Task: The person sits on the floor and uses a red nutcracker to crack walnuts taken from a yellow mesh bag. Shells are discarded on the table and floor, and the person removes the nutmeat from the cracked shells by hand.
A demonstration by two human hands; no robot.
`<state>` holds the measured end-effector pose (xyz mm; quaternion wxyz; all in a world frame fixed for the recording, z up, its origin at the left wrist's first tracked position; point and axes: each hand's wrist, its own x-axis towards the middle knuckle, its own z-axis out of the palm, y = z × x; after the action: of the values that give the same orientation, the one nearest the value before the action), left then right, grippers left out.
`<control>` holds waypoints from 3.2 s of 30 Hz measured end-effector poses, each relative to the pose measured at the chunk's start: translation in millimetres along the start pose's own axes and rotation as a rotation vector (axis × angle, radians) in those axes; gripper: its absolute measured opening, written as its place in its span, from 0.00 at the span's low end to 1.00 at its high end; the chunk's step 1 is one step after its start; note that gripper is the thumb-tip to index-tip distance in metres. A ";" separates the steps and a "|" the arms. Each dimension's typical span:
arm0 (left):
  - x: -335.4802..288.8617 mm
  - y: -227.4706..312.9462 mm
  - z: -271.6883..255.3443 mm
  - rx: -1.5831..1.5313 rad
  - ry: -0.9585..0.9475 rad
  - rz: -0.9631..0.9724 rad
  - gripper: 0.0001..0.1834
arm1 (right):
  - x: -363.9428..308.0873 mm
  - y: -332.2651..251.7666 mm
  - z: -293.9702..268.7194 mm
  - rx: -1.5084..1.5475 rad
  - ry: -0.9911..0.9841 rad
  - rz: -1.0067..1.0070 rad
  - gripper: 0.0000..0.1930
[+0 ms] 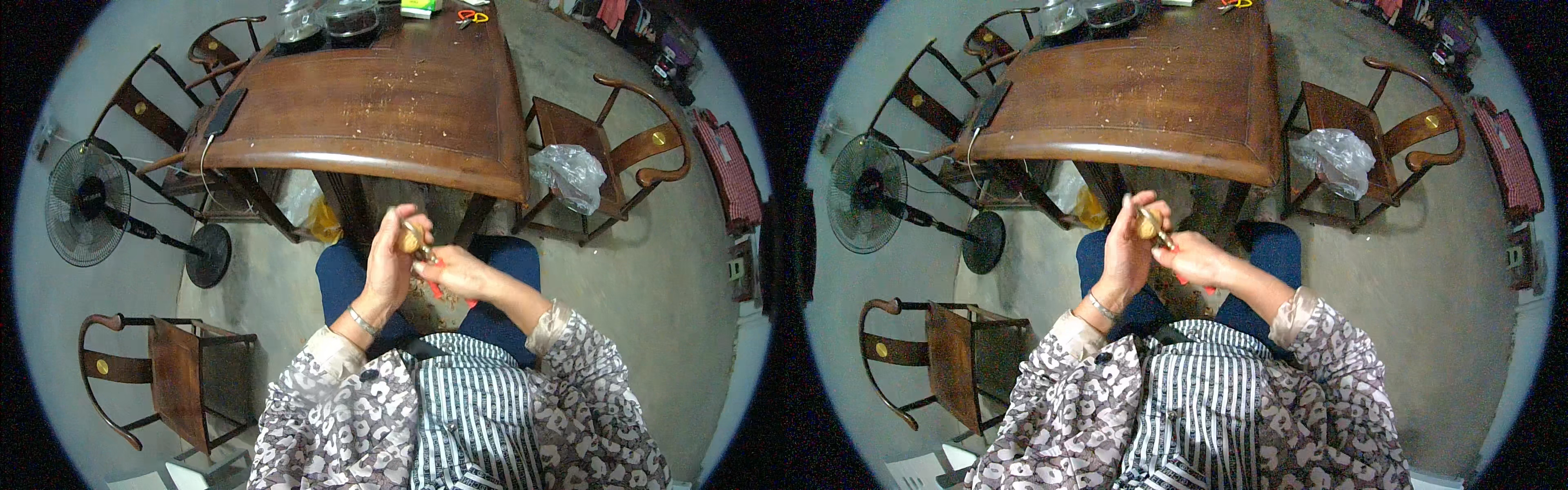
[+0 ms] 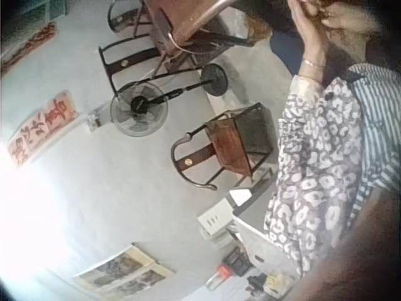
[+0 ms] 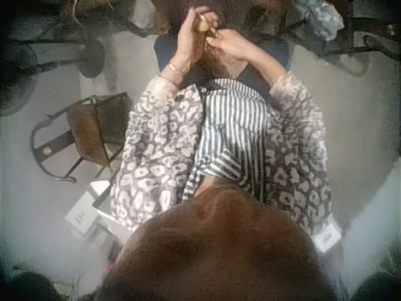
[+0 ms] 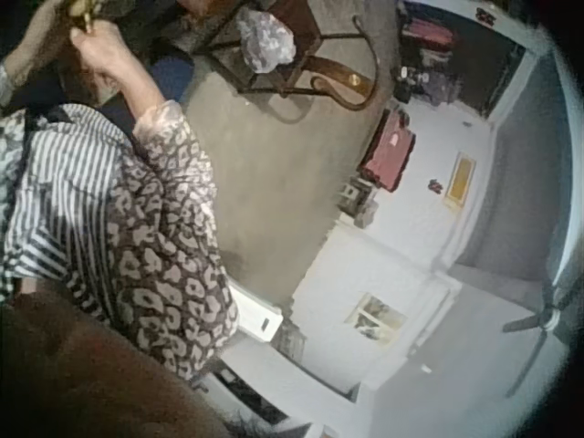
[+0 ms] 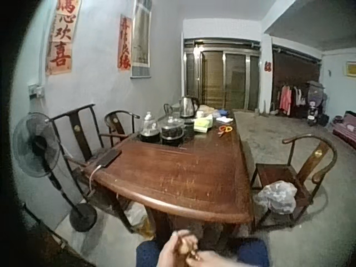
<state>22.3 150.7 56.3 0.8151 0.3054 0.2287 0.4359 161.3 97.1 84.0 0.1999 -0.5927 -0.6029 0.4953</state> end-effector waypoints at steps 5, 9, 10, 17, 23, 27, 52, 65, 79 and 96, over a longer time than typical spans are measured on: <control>24.7 39.2 14.4 0.057 -0.253 0.093 0.30 | 20.9 -8.9 -35.0 0.331 -0.057 -0.068 0.18; 58.5 63.9 24.8 0.203 -0.304 0.176 0.33 | 29.3 -38.0 -71.6 0.335 -0.066 -0.036 0.16; 64.6 71.0 29.2 0.231 -0.317 0.198 0.34 | 31.5 -44.5 -78.3 0.351 -0.064 -0.034 0.16; 79.7 93.3 43.8 0.317 -0.330 0.169 0.34 | 48.9 -47.8 -98.3 0.191 -0.002 -0.094 0.18; 97.1 97.8 37.0 0.367 -0.358 0.183 0.32 | 56.7 -50.3 -107.6 0.016 0.059 -0.076 0.19; 107.4 106.9 36.9 0.428 -0.381 0.177 0.31 | 60.7 -55.4 -113.8 -0.081 0.090 -0.106 0.19; 121.9 87.6 39.5 0.070 -0.409 0.116 0.26 | 80.8 -67.0 -103.3 0.104 0.292 -0.126 0.22; 172.6 93.2 56.6 0.053 0.142 0.207 0.30 | 138.9 -78.1 -119.4 -0.080 0.391 -0.112 0.26; 185.1 91.8 54.3 -0.014 0.232 0.188 0.32 | 140.5 -94.1 -119.5 -0.084 0.365 0.037 0.25; 165.1 120.8 37.6 0.192 0.051 0.244 0.17 | 135.6 -128.6 -139.3 -0.002 0.133 0.164 0.19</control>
<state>62.5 332.2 149.6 0.7169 0.3964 0.2512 0.5156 180.7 295.9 204.1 0.1977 -0.6716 -0.5383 0.4691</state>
